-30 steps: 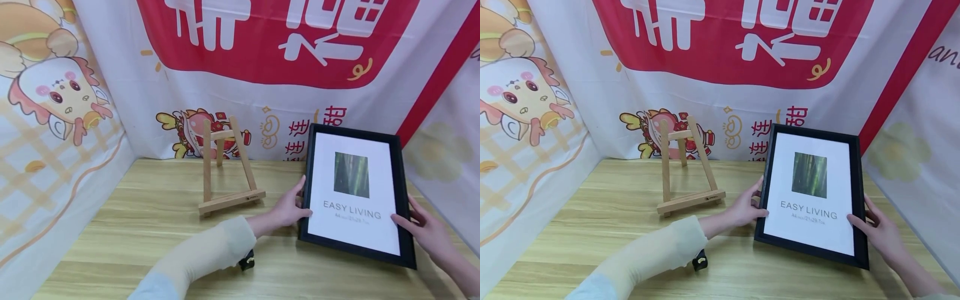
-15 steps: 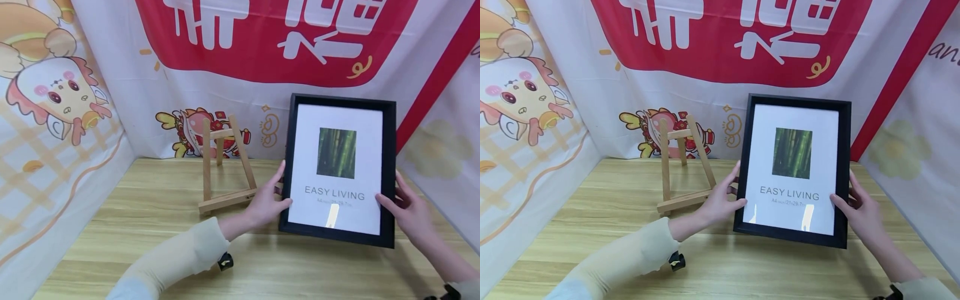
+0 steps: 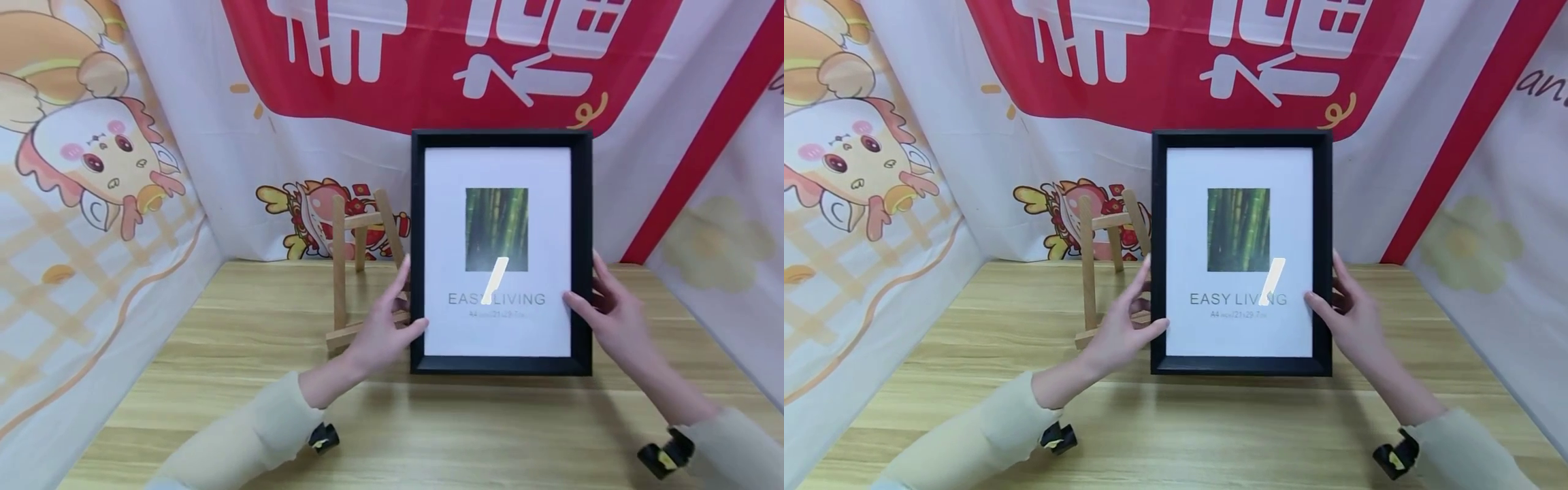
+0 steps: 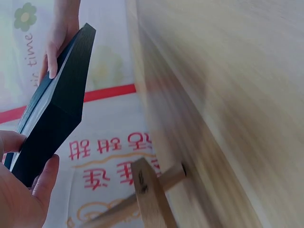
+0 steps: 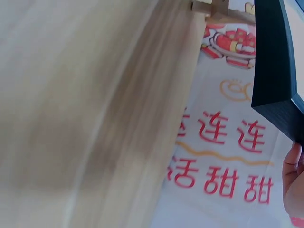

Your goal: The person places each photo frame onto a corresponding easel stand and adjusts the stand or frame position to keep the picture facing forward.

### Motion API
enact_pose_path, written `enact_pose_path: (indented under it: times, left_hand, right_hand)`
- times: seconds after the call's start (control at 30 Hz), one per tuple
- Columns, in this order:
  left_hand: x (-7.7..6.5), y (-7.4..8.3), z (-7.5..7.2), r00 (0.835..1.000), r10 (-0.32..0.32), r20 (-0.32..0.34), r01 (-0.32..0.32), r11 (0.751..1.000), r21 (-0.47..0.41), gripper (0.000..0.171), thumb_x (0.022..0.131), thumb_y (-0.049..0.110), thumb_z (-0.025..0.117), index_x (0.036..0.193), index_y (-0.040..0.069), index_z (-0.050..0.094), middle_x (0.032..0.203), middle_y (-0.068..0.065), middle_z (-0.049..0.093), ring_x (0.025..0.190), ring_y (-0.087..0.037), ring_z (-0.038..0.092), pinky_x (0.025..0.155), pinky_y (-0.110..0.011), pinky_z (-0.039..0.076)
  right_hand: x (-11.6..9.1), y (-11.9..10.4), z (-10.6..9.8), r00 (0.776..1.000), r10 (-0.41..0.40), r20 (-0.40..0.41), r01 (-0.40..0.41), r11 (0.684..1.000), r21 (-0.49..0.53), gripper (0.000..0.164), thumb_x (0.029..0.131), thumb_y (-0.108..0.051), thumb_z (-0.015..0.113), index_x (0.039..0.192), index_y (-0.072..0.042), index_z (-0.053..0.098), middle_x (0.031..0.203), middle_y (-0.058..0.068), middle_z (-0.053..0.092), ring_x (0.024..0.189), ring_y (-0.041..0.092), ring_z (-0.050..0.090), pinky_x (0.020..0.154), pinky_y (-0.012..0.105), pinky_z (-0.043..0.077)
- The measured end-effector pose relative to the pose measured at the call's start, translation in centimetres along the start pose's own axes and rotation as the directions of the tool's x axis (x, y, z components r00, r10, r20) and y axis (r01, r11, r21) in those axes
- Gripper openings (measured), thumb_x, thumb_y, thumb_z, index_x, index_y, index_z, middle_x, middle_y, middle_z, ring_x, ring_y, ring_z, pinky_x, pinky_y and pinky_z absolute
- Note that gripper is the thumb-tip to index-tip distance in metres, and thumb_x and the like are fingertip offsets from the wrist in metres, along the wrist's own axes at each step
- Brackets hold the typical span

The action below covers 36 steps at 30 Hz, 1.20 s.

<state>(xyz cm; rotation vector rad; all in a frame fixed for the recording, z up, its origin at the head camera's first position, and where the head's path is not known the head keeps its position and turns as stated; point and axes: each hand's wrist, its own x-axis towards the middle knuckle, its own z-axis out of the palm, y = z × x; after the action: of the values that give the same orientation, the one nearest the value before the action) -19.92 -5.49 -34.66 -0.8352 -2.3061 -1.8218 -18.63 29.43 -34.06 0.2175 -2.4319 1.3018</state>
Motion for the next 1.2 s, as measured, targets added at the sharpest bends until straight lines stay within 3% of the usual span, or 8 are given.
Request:
enact_pose_path:
  times: [0.13,0.23,0.33,0.5,0.73,0.93,1.1,1.2]
  left_hand:
    - [-0.7,0.1,-1.5,0.999,0.013,-0.052,-0.013,1.0,0.016,0.097,0.087,-0.006,0.067,0.156,0.036,0.013,0.133,-0.01,0.048,0.091,-0.026,0.061,0.071,-0.034,0.059]
    - [-1.0,0.0,-2.5,0.996,0.033,-0.087,-0.03,0.999,0.038,0.097,0.087,-0.005,0.068,0.156,0.035,0.013,0.132,-0.01,0.049,0.091,-0.026,0.062,0.069,-0.033,0.059]
    - [-1.3,-0.1,-3.4,0.991,0.053,-0.122,-0.046,0.997,0.063,0.096,0.086,-0.005,0.068,0.157,0.032,0.014,0.133,-0.011,0.048,0.09,-0.026,0.061,0.068,-0.031,0.059]
    - [-1.8,-0.4,-4.9,0.983,0.054,-0.176,-0.037,0.994,0.1,0.097,0.085,-0.007,0.069,0.157,0.029,0.015,0.13,-0.014,0.047,0.089,-0.028,0.059,0.069,-0.03,0.058]
    - [-2.3,-0.5,-7.0,0.965,0.091,-0.246,-0.047,0.982,0.181,0.099,0.085,-0.008,0.069,0.157,0.031,0.014,0.129,-0.013,0.048,0.089,-0.027,0.06,0.065,-0.028,0.058]
    - [-2.3,-0.7,-8.4,0.944,0.128,-0.305,-0.051,0.967,0.249,0.099,0.084,-0.009,0.068,0.157,0.03,0.013,0.132,-0.015,0.046,0.092,-0.026,0.06,0.067,-0.026,0.058]
    - [-2.3,-0.9,-9.6,0.925,0.181,-0.333,-0.082,0.954,0.288,0.098,0.084,-0.012,0.066,0.157,0.027,0.013,0.135,-0.015,0.046,0.093,-0.026,0.06,0.066,-0.022,0.056]
    - [-2.4,-1.2,-10.4,0.907,0.215,-0.361,-0.097,0.943,0.317,0.097,0.083,-0.014,0.066,0.157,0.023,0.015,0.136,-0.016,0.046,0.094,-0.027,0.06,0.067,-0.018,0.054]
  right_hand:
    - [1.1,-1.0,1.5,0.996,-0.082,-0.023,0.082,0.996,0.037,0.076,0.094,-0.014,0.066,0.154,-0.03,0.023,0.144,0.021,0.045,0.11,0.01,0.055,0.079,0.009,0.047]
    - [1.9,-1.7,2.6,0.992,-0.122,-0.014,0.122,0.99,0.073,0.076,0.093,-0.011,0.066,0.154,-0.031,0.024,0.142,0.019,0.047,0.106,0.003,0.055,0.079,0.011,0.049]
    - [2.7,-2.2,3.6,0.991,-0.13,0.006,0.129,0.986,0.106,0.076,0.093,-0.012,0.066,0.153,-0.035,0.024,0.143,0.016,0.048,0.105,0.004,0.056,0.079,0.013,0.05]
    - [4.1,-3.4,5.3,0.985,-0.168,0.026,0.162,0.975,0.15,0.077,0.093,-0.01,0.065,0.154,-0.03,0.023,0.139,0.019,0.05,0.101,0.011,0.059,0.077,0.015,0.052]
    - [6.4,-4.4,7.7,0.978,-0.196,0.066,0.179,0.963,0.2,0.072,0.096,-0.012,0.061,0.154,-0.034,0.023,0.133,0.019,0.055,0.106,0.032,0.061,0.083,0.02,0.053]
    - [8.3,-5.8,9.4,0.972,-0.223,0.069,0.198,0.945,0.262,0.073,0.097,-0.007,0.059,0.155,-0.031,0.022,0.137,0.017,0.052,0.107,0.032,0.061,0.085,0.024,0.053]
    - [9.5,-6.3,11.2,0.972,-0.231,0.038,0.214,0.942,0.26,0.073,0.096,-0.007,0.06,0.155,-0.029,0.023,0.134,0.017,0.053,0.103,0.03,0.061,0.088,0.035,0.054]
    - [10.1,-6.7,12.5,0.965,-0.261,0.007,0.251,0.934,0.255,0.072,0.096,-0.008,0.06,0.155,-0.028,0.024,0.132,0.017,0.055,0.099,0.028,0.063,0.085,0.034,0.054]
